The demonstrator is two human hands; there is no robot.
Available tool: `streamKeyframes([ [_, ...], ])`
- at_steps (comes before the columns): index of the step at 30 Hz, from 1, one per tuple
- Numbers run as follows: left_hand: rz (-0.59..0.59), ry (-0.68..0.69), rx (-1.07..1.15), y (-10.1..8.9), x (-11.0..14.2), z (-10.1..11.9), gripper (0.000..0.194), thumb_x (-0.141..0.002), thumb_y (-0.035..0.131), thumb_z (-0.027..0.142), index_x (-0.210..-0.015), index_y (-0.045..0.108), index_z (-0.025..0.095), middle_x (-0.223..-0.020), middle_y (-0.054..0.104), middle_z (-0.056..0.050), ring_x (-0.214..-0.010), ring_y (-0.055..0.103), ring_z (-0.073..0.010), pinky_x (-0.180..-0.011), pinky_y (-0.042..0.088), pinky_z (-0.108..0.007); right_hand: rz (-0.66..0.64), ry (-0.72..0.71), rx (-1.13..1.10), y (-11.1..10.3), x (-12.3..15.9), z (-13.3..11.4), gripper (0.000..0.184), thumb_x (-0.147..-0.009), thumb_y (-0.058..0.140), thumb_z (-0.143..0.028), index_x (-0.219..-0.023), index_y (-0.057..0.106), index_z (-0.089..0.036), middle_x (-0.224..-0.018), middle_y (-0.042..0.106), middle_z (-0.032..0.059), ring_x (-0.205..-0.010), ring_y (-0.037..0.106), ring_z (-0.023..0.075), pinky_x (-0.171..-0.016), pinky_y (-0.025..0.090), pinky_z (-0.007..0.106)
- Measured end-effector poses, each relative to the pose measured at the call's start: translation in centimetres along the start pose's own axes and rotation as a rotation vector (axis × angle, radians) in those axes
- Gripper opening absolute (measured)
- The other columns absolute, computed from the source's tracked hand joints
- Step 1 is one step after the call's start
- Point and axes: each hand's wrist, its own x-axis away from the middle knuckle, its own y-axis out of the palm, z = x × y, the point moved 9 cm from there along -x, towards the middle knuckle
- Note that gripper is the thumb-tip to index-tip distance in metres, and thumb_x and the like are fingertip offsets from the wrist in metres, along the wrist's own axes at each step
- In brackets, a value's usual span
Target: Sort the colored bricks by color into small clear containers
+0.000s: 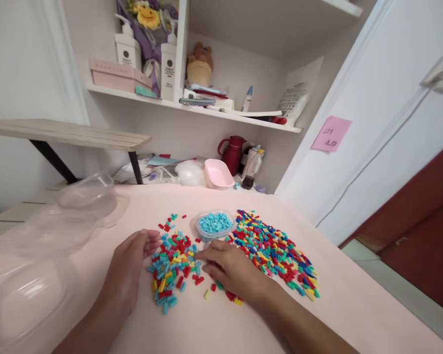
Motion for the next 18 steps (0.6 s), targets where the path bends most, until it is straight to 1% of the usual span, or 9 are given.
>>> streamKeyframes([
  [5, -0.007, 0.009, 0.000, -0.14, -0.17, -0.17, 0.027, -0.070, 0.061, 0.041, -0.079, 0.069, 0.016, -0.081, 0.072, -0.006, -0.078, 0.066, -0.0185, -0.074, 0.053, -0.032, 0.038, -0.013, -0.055, -0.15, -0.07, 0.38, 0.022, -0.084, 0.060, -0.012, -0.100, 0.071, -0.024, -0.097, 0.068, 0.0032, -0.095, 0.063, 0.0168, -0.085, 0.050, 0.027],
  [10, -0.007, 0.005, -0.017, -0.10, -0.05, -0.28, 0.027, -0.071, 0.061, 0.041, -0.080, 0.069, 0.017, -0.082, 0.072, -0.006, -0.078, 0.066, -0.0191, -0.074, 0.052, -0.032, 0.058, -0.002, -0.079, -0.08, -0.14, 0.60, 0.024, -0.082, 0.066, -0.016, -0.104, 0.072, -0.025, -0.097, 0.068, 0.0037, -0.090, 0.064, 0.0167, -0.081, 0.050, 0.027],
  [12, -0.013, 0.005, -0.024, 0.05, 0.01, -0.21, 0.027, -0.071, 0.060, 0.042, -0.080, 0.069, 0.017, -0.082, 0.072, -0.006, -0.078, 0.065, -0.0191, -0.073, 0.051, -0.032, 0.051, 0.000, -0.087, 0.15, -0.26, 0.55, 0.022, -0.082, 0.068, -0.018, -0.102, 0.074, -0.026, -0.094, 0.068, 0.0033, -0.085, 0.064, 0.0158, -0.078, 0.050, 0.026],
  [15, -0.015, 0.001, -0.025, 0.14, 0.02, -0.17, 0.028, -0.071, 0.060, 0.042, -0.078, 0.069, 0.017, -0.080, 0.072, -0.006, -0.078, 0.065, -0.0191, -0.073, 0.051, -0.032, 0.057, 0.011, -0.083, 0.17, -0.40, 0.46, 0.020, -0.080, 0.068, -0.014, -0.095, 0.075, -0.025, -0.087, 0.069, 0.0018, -0.081, 0.064, 0.0153, -0.075, 0.050, 0.025],
  [18, -0.011, -0.006, -0.010, 0.11, -0.02, -0.23, 0.026, -0.070, 0.061, 0.041, -0.078, 0.069, 0.017, -0.079, 0.071, -0.006, -0.077, 0.065, -0.0190, -0.074, 0.052, -0.032, 0.097, 0.027, -0.086, -0.28, -0.34, 0.48, 0.022, -0.078, 0.065, -0.009, -0.089, 0.075, -0.025, -0.089, 0.071, 0.0008, -0.085, 0.065, 0.0157, -0.079, 0.049, 0.026],
])
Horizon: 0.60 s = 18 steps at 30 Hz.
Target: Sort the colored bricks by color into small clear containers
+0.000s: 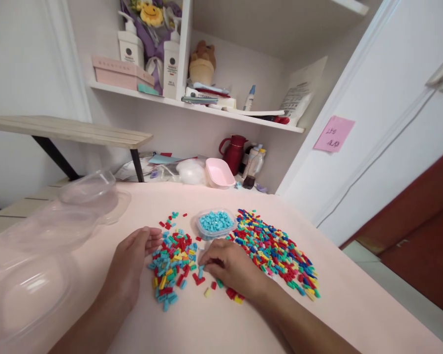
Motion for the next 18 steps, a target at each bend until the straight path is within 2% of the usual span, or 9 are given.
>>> streamKeyframes([
  [5, -0.002, -0.015, 0.002, 0.1, 0.2, 0.0, 0.029, -0.069, 0.061, 0.041, -0.081, 0.069, 0.016, -0.082, 0.072, -0.007, -0.080, 0.066, -0.0204, -0.076, 0.052, -0.034, 0.067, 0.049, -0.098, -0.8, 0.1, 0.5, 0.021, -0.081, 0.061, -0.012, -0.090, 0.075, -0.025, -0.094, 0.073, 0.0004, -0.085, 0.066, 0.0156, -0.078, 0.049, 0.026],
  [9, 0.007, -0.039, 0.004, 0.0, 0.4, -0.1, 0.029, -0.069, 0.060, 0.042, -0.080, 0.069, 0.017, -0.082, 0.072, -0.006, -0.080, 0.066, -0.0204, -0.078, 0.051, -0.034, 0.312, 0.242, -0.381, -2.4, 0.2, 2.7, 0.015, -0.084, 0.062, -0.027, -0.092, 0.073, -0.020, -0.072, 0.069, 0.0005, -0.059, 0.061, 0.0139, -0.058, 0.049, 0.025],
  [11, 0.001, -0.048, -0.004, 0.1, 0.4, -0.1, 0.029, -0.068, 0.060, 0.043, -0.080, 0.068, 0.017, -0.083, 0.072, -0.006, -0.081, 0.065, -0.0204, -0.078, 0.051, -0.034, 0.422, 0.307, -0.533, -3.0, 0.4, 3.9, 0.021, -0.083, 0.063, -0.034, -0.095, 0.071, -0.018, -0.067, 0.065, -0.0003, -0.053, 0.059, 0.0132, -0.057, 0.049, 0.026],
  [15, -0.004, -0.063, 0.010, 0.1, 0.4, -0.3, 0.030, -0.068, 0.061, 0.043, -0.080, 0.069, 0.018, -0.083, 0.072, -0.006, -0.083, 0.065, -0.0207, -0.078, 0.051, -0.034, 0.469, 0.329, -0.619, -3.6, 0.5, 4.8, 0.032, -0.083, 0.064, -0.040, -0.108, 0.068, -0.020, -0.098, 0.070, 0.0052, -0.064, 0.063, 0.0142, -0.067, 0.051, 0.029],
  [16, -0.001, -0.065, 0.014, 0.1, 0.4, -0.3, 0.030, -0.068, 0.061, 0.043, -0.081, 0.069, 0.017, -0.084, 0.072, -0.006, -0.083, 0.065, -0.0206, -0.078, 0.051, -0.033, 0.468, 0.335, -0.617, -3.7, 0.5, 4.9, 0.033, -0.084, 0.062, -0.041, -0.110, 0.067, -0.021, -0.101, 0.070, 0.0058, -0.065, 0.064, 0.0145, -0.066, 0.051, 0.029],
  [18, 0.007, -0.065, 0.012, 0.0, 0.5, -0.2, 0.029, -0.068, 0.061, 0.042, -0.081, 0.069, 0.017, -0.083, 0.072, -0.006, -0.082, 0.065, -0.0202, -0.077, 0.051, -0.033, 0.471, 0.335, -0.584, -4.2, 0.8, 4.8, 0.031, -0.086, 0.060, -0.040, -0.109, 0.067, -0.020, -0.092, 0.071, 0.0049, -0.066, 0.063, 0.0153, -0.065, 0.050, 0.028],
])
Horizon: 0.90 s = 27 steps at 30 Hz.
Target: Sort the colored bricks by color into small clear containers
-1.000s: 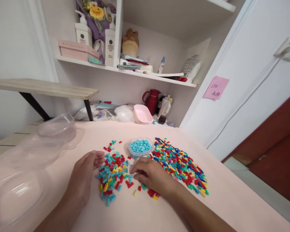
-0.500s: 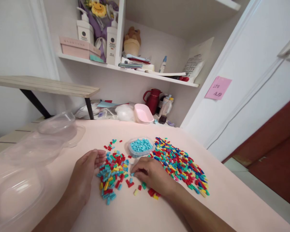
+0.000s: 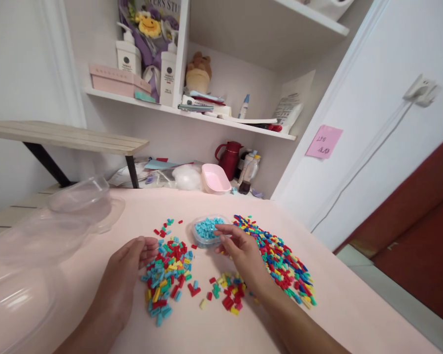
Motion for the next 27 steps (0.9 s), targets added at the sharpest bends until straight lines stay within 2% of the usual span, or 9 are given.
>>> streamKeyframes([
  [3, 0.003, 0.007, -0.004, 0.0, 0.1, 0.2, 0.029, -0.068, 0.062, 0.042, -0.081, 0.069, 0.017, -0.083, 0.072, -0.006, -0.080, 0.065, -0.0197, -0.077, 0.051, -0.033, -0.053, -0.076, 0.104, 0.2, 0.3, -1.2, 0.023, -0.089, 0.056, -0.034, -0.100, 0.071, -0.020, -0.076, 0.068, 0.0024, -0.065, 0.062, 0.0149, -0.063, 0.048, 0.026],
  [8, -0.005, 0.004, 0.008, 0.2, 0.2, 0.2, 0.027, -0.069, 0.061, 0.040, -0.081, 0.069, 0.017, -0.082, 0.072, -0.005, -0.080, 0.065, -0.0191, -0.076, 0.050, -0.032, -0.327, -0.326, 0.312, 3.5, 1.9, -3.2, 0.022, -0.087, 0.057, -0.015, -0.093, 0.076, -0.025, -0.090, 0.069, 0.0030, -0.084, 0.064, 0.0151, -0.077, 0.050, 0.027],
  [12, -0.017, 0.006, 0.036, 0.3, 0.2, 0.2, 0.026, -0.068, 0.063, 0.040, -0.080, 0.070, 0.017, -0.080, 0.071, -0.005, -0.079, 0.065, -0.0193, -0.077, 0.050, -0.033, -0.483, -0.366, 0.390, 5.4, 3.1, -2.6, 0.021, -0.086, 0.059, -0.015, -0.091, 0.076, -0.026, -0.094, 0.068, 0.0028, -0.086, 0.065, 0.0142, -0.078, 0.052, 0.026],
  [16, -0.012, -0.005, 0.024, 0.2, 0.1, -0.1, 0.026, -0.069, 0.062, 0.040, -0.080, 0.070, 0.017, -0.081, 0.072, -0.005, -0.080, 0.065, -0.0199, -0.077, 0.050, -0.034, -0.582, -0.387, 0.467, 6.2, 3.6, -2.1, 0.017, -0.087, 0.061, -0.018, -0.091, 0.076, -0.025, -0.093, 0.070, 0.0032, -0.087, 0.065, 0.0146, -0.077, 0.052, 0.025],
  [21, -0.024, 0.002, 0.012, 0.3, 0.0, -0.1, 0.026, -0.069, 0.063, 0.040, -0.080, 0.070, 0.018, -0.081, 0.071, -0.005, -0.081, 0.065, -0.0200, -0.077, 0.049, -0.034, -0.595, -0.429, 0.503, 6.5, 3.8, -2.4, 0.017, -0.085, 0.062, -0.013, -0.089, 0.075, -0.023, -0.091, 0.071, 0.0026, -0.088, 0.065, 0.0147, -0.083, 0.050, 0.027],
  [24, -0.025, 0.001, 0.007, 0.4, 0.1, -0.1, 0.026, -0.070, 0.062, 0.041, -0.080, 0.070, 0.018, -0.080, 0.071, -0.004, -0.081, 0.064, -0.0198, -0.077, 0.049, -0.033, -0.585, -0.398, 0.484, 6.4, 3.6, -2.6, 0.016, -0.083, 0.063, -0.011, -0.085, 0.075, -0.023, -0.088, 0.072, 0.0018, -0.087, 0.065, 0.0152, -0.082, 0.049, 0.026],
  [26, -0.021, -0.006, 0.006, 0.3, 0.2, -0.1, 0.026, -0.070, 0.061, 0.040, -0.080, 0.070, 0.018, -0.080, 0.072, -0.004, -0.080, 0.064, -0.0194, -0.076, 0.049, -0.033, -0.521, -0.340, 0.432, 5.7, 3.0, -2.6, 0.017, -0.082, 0.062, -0.011, -0.085, 0.074, -0.023, -0.089, 0.072, 0.0012, -0.084, 0.066, 0.0150, -0.078, 0.050, 0.025],
  [27, -0.022, -0.010, 0.004, 0.3, 0.2, -0.1, 0.026, -0.070, 0.061, 0.040, -0.080, 0.070, 0.018, -0.080, 0.072, -0.005, -0.080, 0.064, -0.0193, -0.076, 0.049, -0.032, -0.442, -0.306, 0.400, 5.0, 2.4, -2.6, 0.017, -0.082, 0.062, -0.012, -0.086, 0.074, -0.023, -0.088, 0.072, 0.0012, -0.081, 0.065, 0.0149, -0.074, 0.050, 0.025],
])
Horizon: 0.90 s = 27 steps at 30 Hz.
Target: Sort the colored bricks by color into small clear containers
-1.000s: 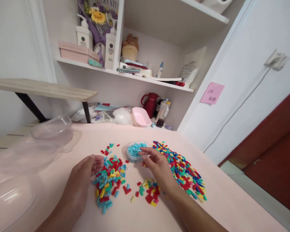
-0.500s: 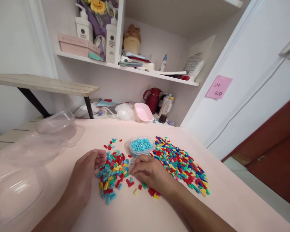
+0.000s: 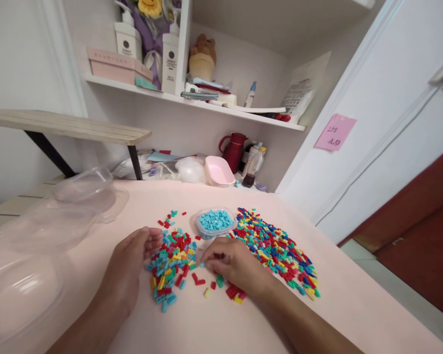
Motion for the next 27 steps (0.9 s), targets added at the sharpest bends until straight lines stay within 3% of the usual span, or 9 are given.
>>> streamKeyframes([
  [3, -0.003, -0.004, -0.003, 0.1, 0.1, 0.0, 0.027, -0.070, 0.060, 0.041, -0.080, 0.071, 0.017, -0.080, 0.072, -0.005, -0.078, 0.065, -0.0187, -0.075, 0.049, -0.031, 0.313, 0.154, -0.091, -3.1, 0.1, 2.1, 0.014, -0.084, 0.061, -0.022, -0.091, 0.072, -0.021, -0.080, 0.071, 0.0021, -0.066, 0.063, 0.0148, -0.064, 0.050, 0.026],
  [5, -0.002, -0.008, -0.007, 0.1, 0.2, 0.0, 0.027, -0.070, 0.061, 0.041, -0.080, 0.071, 0.018, -0.080, 0.072, -0.005, -0.078, 0.065, -0.0186, -0.073, 0.049, -0.030, 0.426, 0.222, -0.151, -4.1, 0.3, 3.4, 0.018, -0.085, 0.061, -0.028, -0.096, 0.071, -0.020, -0.080, 0.070, 0.0030, -0.064, 0.063, 0.0156, -0.061, 0.051, 0.026],
  [11, 0.018, -0.026, 0.028, 0.0, 0.2, -0.1, 0.022, -0.069, 0.062, 0.036, -0.078, 0.071, 0.017, -0.079, 0.073, -0.005, -0.076, 0.066, -0.0181, -0.072, 0.051, -0.030, 0.417, 0.201, -0.159, -4.6, 0.5, 3.3, 0.023, -0.089, 0.054, -0.032, -0.101, 0.070, -0.021, -0.088, 0.072, 0.0048, -0.070, 0.066, 0.0168, -0.066, 0.053, 0.028],
  [15, 0.006, -0.014, 0.058, -0.1, 0.0, 0.0, 0.024, -0.069, 0.063, 0.037, -0.080, 0.071, 0.016, -0.079, 0.073, -0.006, -0.076, 0.066, -0.0175, -0.074, 0.051, -0.030, 0.307, 0.065, -0.032, -4.1, 0.4, 0.8, 0.021, -0.091, 0.053, -0.024, -0.097, 0.072, -0.022, -0.087, 0.072, 0.0041, -0.078, 0.066, 0.0171, -0.072, 0.051, 0.029],
  [19, 0.007, -0.008, 0.101, -0.2, -0.1, 0.0, 0.023, -0.068, 0.064, 0.034, -0.078, 0.070, 0.015, -0.077, 0.073, -0.006, -0.075, 0.067, -0.0171, -0.076, 0.051, -0.031, 0.081, -0.096, 0.044, -1.2, 0.3, -1.5, 0.026, -0.090, 0.052, -0.015, -0.102, 0.073, -0.025, -0.102, 0.071, 0.0049, -0.097, 0.063, 0.0179, -0.089, 0.049, 0.031],
  [24, 0.007, -0.013, 0.120, -0.2, 0.0, 0.0, 0.022, -0.068, 0.064, 0.033, -0.077, 0.070, 0.014, -0.076, 0.072, -0.006, -0.075, 0.067, -0.0177, -0.076, 0.052, -0.032, -0.079, -0.158, 0.139, 2.3, 0.6, -1.8, 0.038, -0.086, 0.058, -0.015, -0.121, 0.065, -0.026, -0.122, 0.062, 0.0066, -0.112, 0.057, 0.0195, -0.097, 0.045, 0.032],
  [27, 0.000, -0.006, 0.126, -0.2, 0.0, 0.1, 0.024, -0.065, 0.066, 0.034, -0.077, 0.070, 0.014, -0.076, 0.072, -0.006, -0.075, 0.067, -0.0176, -0.076, 0.052, -0.032, -0.113, -0.151, 0.219, 2.9, 0.6, -1.4, 0.038, -0.087, 0.055, -0.011, -0.121, 0.065, -0.026, -0.118, 0.064, 0.0080, -0.108, 0.059, 0.0204, -0.094, 0.047, 0.032],
])
